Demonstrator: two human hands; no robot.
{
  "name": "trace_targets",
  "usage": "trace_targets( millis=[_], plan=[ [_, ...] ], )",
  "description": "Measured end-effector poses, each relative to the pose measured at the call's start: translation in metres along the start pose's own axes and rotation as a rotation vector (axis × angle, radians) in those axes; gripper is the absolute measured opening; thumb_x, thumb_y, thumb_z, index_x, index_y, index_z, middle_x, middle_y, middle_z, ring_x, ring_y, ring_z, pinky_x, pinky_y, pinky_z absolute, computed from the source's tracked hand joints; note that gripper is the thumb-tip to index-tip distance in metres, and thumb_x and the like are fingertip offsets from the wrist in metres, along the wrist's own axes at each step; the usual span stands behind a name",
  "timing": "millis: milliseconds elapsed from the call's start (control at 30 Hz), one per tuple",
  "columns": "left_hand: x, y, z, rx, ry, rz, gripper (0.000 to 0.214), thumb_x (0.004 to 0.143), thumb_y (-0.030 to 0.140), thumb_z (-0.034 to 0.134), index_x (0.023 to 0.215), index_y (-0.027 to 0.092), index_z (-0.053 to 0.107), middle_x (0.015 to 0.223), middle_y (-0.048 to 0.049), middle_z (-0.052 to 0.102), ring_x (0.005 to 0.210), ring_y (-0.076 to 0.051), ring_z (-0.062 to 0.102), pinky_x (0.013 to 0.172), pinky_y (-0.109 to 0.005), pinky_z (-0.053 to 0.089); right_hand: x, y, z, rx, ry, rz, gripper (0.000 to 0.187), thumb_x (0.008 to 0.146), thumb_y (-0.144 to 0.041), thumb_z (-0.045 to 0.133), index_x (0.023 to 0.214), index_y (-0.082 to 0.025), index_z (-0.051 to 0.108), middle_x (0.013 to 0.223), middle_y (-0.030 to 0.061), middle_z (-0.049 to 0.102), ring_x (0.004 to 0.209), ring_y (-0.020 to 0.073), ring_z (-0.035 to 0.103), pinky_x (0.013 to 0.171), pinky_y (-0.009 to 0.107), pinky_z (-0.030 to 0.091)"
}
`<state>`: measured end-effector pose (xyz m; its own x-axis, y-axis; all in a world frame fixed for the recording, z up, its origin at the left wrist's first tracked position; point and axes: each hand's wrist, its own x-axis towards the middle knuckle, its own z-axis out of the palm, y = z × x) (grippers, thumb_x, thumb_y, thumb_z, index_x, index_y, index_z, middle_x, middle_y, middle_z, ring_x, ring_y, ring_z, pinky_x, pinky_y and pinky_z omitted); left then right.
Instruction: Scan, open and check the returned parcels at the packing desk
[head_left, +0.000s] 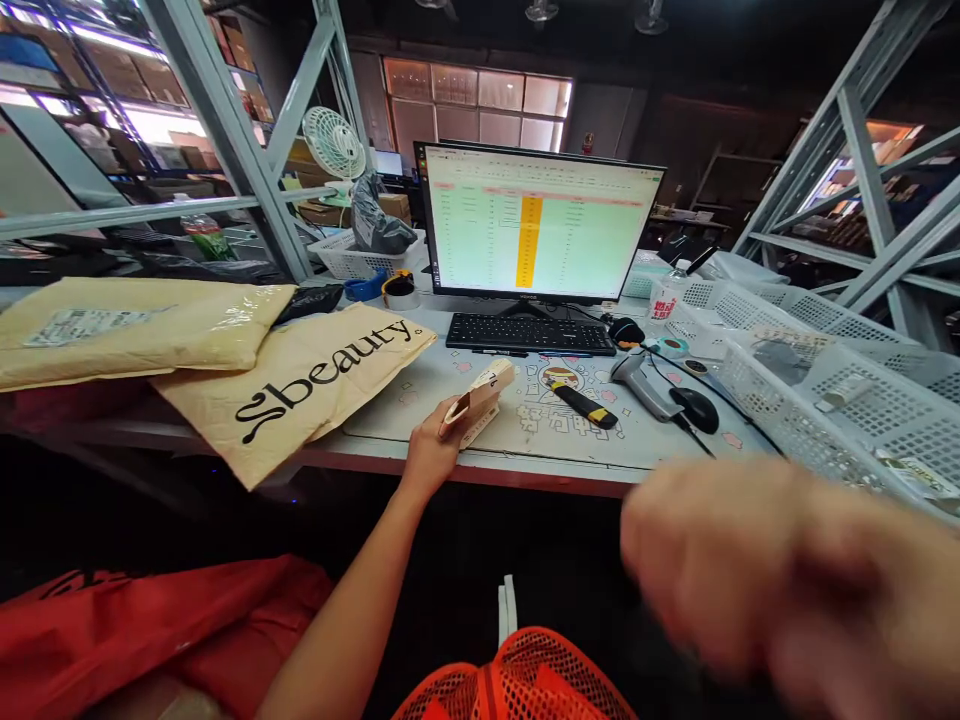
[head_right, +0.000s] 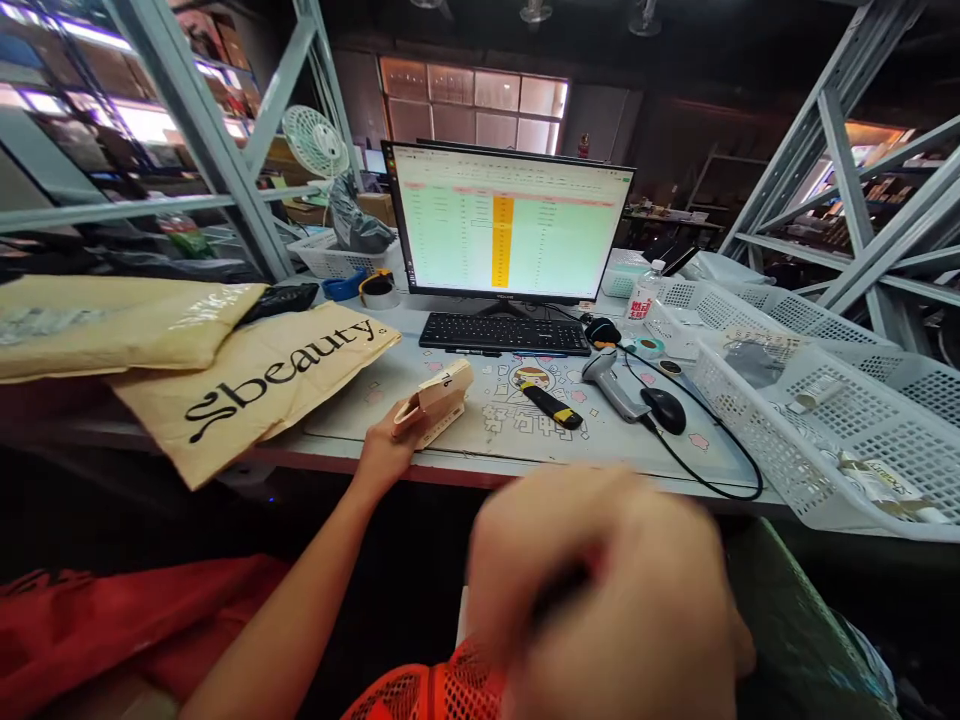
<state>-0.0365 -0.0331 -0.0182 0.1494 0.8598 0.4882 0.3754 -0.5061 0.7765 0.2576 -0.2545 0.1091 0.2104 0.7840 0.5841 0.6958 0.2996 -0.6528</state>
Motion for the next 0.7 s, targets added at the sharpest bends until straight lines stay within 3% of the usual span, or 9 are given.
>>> trace_targets(
  millis=[100,167,267,367,467,567,633,700],
  plan=[
    [0.003,0.0,0.002,-0.12,0.094,-0.039,0.046,0.096,0.043,0.064,0.136,0.021,0.068,0.128,-0.0108,0.075,0.12,-0.031,0.07,0.101,-0.038,0.055,0.086,0.043,0.019,-0.064,0.059,0.032,0.039,0.091,-0.059,0.059,0.111,-0.029,0.071,0.088,0.0078,0.069,0.088,0.0259,0.069,0.082,0.043,0.057],
    [0.009,-0.001,0.007,-0.236,0.19,-0.065,0.051,0.094,0.047,0.067,0.134,0.015,0.07,0.13,-0.0138,0.075,0.121,-0.031,0.07,0.101,-0.039,0.056,0.128,0.089,0.032,-0.375,0.058,0.216,0.049,0.087,-0.051,0.064,0.122,-0.018,0.067,0.095,0.0132,0.071,0.096,0.0301,0.069,0.091,0.046,0.054],
    [0.02,-0.004,0.014,-0.371,0.256,-0.063,0.057,0.092,0.051,0.07,0.133,0.011,0.07,0.132,-0.0158,0.073,0.123,-0.032,0.069,0.103,-0.039,0.056,0.149,0.158,0.047,-0.778,-0.19,0.472,0.064,0.09,-0.051,0.062,0.136,-0.006,0.061,0.127,0.0301,0.066,0.121,0.0401,0.063,0.1,0.049,0.048],
    [0.025,-0.007,0.019,-0.388,0.205,-0.05,0.058,0.094,0.049,0.069,0.139,0.013,0.067,0.136,-0.0141,0.072,0.126,-0.031,0.068,0.109,-0.04,0.053,0.143,0.2,0.058,-0.878,-0.306,0.564,0.063,0.09,-0.046,0.063,0.133,-0.001,0.064,0.126,0.0346,0.066,0.122,0.0464,0.063,0.101,0.055,0.047],
    [0.023,-0.006,0.019,-0.356,0.144,-0.036,0.054,0.096,0.046,0.067,0.142,0.017,0.067,0.141,-0.0108,0.069,0.135,-0.031,0.062,0.116,-0.041,0.048,0.146,0.209,0.067,-0.908,-0.301,0.612,0.059,0.088,-0.035,0.063,0.134,0.001,0.063,0.126,0.0358,0.066,0.121,0.0465,0.065,0.097,0.055,0.05],
    [0.02,-0.005,0.015,-0.349,0.114,-0.037,0.053,0.098,0.045,0.065,0.144,0.02,0.065,0.142,-0.0087,0.069,0.137,-0.031,0.061,0.116,-0.041,0.048,0.16,0.198,0.07,-0.88,-0.282,0.611,0.05,0.086,-0.033,0.064,0.123,0.001,0.069,0.117,0.0357,0.069,0.11,0.0451,0.069,0.087,0.052,0.053],
    [0.019,-0.006,0.014,-0.345,0.108,-0.054,0.053,0.098,0.046,0.065,0.144,0.019,0.065,0.141,-0.0091,0.07,0.135,-0.031,0.062,0.115,-0.04,0.049,0.165,0.182,0.066,-0.746,-0.335,0.592,0.036,0.087,-0.036,0.066,0.104,-0.006,0.074,0.097,0.0273,0.073,0.089,0.0384,0.072,0.074,0.047,0.054],
    [0.019,-0.008,0.014,-0.335,0.093,-0.06,0.054,0.098,0.048,0.065,0.143,0.018,0.066,0.141,-0.0099,0.069,0.136,-0.032,0.062,0.116,-0.041,0.048,0.16,0.161,0.059,-0.457,-0.413,0.508,0.027,0.085,-0.041,0.07,0.086,-0.014,0.074,0.073,0.0151,0.07,0.065,0.0268,0.067,0.059,0.039,0.05]
  ],
)
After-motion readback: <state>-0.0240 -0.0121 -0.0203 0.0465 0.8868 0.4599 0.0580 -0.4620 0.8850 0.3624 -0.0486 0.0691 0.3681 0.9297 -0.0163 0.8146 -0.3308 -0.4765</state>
